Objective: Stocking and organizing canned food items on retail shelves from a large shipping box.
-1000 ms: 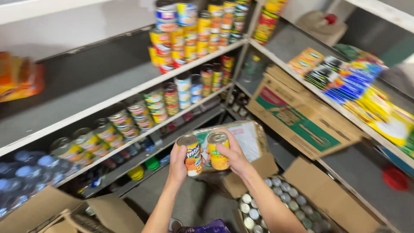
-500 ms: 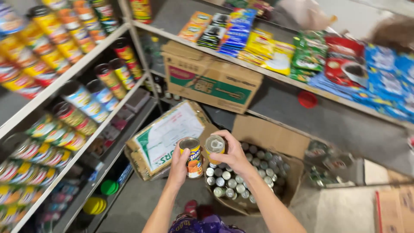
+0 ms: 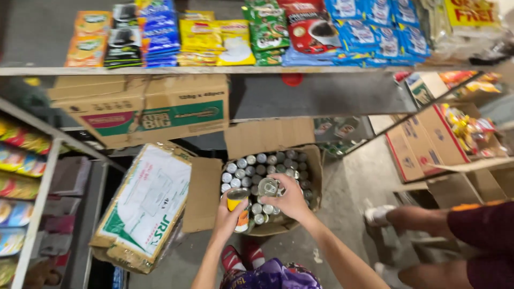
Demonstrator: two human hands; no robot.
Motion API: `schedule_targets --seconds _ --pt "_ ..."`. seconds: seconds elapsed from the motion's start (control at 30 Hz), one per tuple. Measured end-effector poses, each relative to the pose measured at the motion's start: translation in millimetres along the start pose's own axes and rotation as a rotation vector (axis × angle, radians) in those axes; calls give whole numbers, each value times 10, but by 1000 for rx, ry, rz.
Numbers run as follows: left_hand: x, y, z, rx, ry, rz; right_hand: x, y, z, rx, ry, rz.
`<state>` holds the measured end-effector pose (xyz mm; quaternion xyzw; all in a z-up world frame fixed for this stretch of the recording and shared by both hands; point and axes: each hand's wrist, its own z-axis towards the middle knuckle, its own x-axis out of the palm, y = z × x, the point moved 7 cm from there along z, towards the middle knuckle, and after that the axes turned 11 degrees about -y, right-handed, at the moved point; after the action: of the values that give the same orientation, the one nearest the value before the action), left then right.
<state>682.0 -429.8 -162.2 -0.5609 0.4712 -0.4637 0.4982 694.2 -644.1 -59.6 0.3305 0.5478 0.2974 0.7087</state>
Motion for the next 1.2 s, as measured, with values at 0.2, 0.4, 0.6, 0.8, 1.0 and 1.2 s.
schedule_targets --seconds 0.2,0.4,0.6,0.8,1.0,1.2 --pt "676 151 238 -56 175 -122 -455 -434 -102 199 -71 202" --pt "1400 33 344 -41 260 -70 -967 -1131 -139 407 -160 340" --pt "2009 161 312 -180 178 52 -1357 -1849 -91 481 -201 113" --pt "2441 923 161 -231 64 238 -1253 -2817 -119 532 -131 104" --pt "2657 1925 -55 -97 -94 424 -752 -3869 -236 464 -141 -68" --pt "2748 2816 -43 -459 -165 512 -61 -4683 -234 687 -87 -168"
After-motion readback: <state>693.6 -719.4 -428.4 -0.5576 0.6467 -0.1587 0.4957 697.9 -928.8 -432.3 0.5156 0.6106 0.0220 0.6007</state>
